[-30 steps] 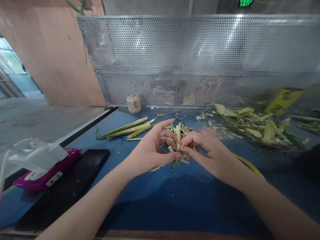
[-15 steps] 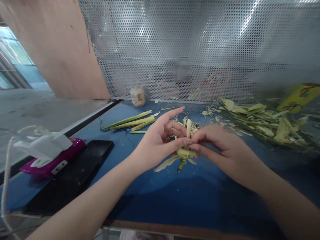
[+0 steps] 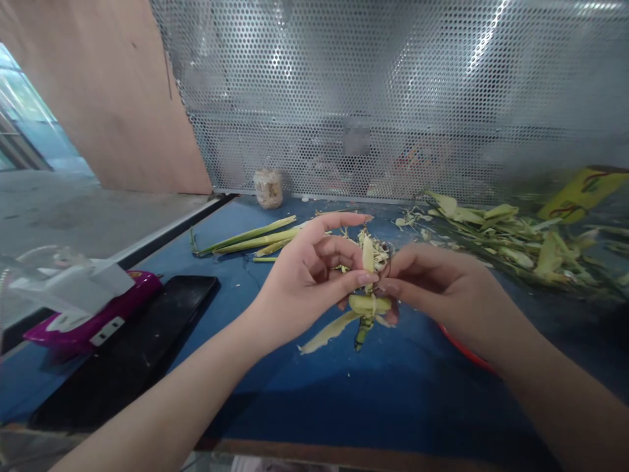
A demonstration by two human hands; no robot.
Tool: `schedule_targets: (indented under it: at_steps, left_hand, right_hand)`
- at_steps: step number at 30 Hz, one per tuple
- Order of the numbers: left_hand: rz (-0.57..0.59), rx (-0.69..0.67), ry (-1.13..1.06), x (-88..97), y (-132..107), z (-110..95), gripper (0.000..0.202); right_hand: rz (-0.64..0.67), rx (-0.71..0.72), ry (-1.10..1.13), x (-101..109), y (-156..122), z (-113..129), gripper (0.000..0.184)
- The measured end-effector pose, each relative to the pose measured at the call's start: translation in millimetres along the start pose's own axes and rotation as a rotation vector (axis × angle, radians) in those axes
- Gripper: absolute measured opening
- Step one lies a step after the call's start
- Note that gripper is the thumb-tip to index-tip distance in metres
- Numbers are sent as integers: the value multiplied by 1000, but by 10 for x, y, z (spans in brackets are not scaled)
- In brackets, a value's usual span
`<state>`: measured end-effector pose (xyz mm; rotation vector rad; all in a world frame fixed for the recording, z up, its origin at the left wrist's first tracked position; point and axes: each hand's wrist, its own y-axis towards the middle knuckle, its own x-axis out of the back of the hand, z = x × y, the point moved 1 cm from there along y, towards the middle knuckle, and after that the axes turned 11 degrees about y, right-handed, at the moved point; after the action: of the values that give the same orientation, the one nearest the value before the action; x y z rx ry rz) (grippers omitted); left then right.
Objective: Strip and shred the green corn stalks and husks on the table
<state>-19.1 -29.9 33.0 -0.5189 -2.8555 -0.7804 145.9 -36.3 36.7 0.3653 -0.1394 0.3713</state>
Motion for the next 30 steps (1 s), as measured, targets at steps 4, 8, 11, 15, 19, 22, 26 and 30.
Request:
schedule_targets:
  at_steps: [4,8,11,15,19,22,26,30]
  left_hand:
    - [-7,-14,-14,-2,-6,-5,42]
    - [-10,-31,-48,-15,-23,-30,37]
    - [-11,-47,-57,-19,-32,-48,35]
    - [-26,-74,-35,-14,-34,-68,33]
    - [-47,-102,-36,-3,-40,-86,32]
    - [-43,-107,-38,2,-48,-88,33]
    - [-33,-113,-41,1,-53,-90,33]
    - [-20,-107,-45,-7,-65,-106,34]
  right_hand:
    - [-46,17,25,-21,-21,6,18]
    - [-32,28,34,-43,-71,10,12]
    - [-17,62,-11,-48,-108,9,9]
    - [-27,123,-104,-27,-141,-26,9]
    - [-34,185,-200,8,-160,-45,10]
    - [-40,268,-372,25,-165,-18,12]
    - [-70,440,-662,46,-167,16,12]
    - [-62,614,-785,70,-191,10,11]
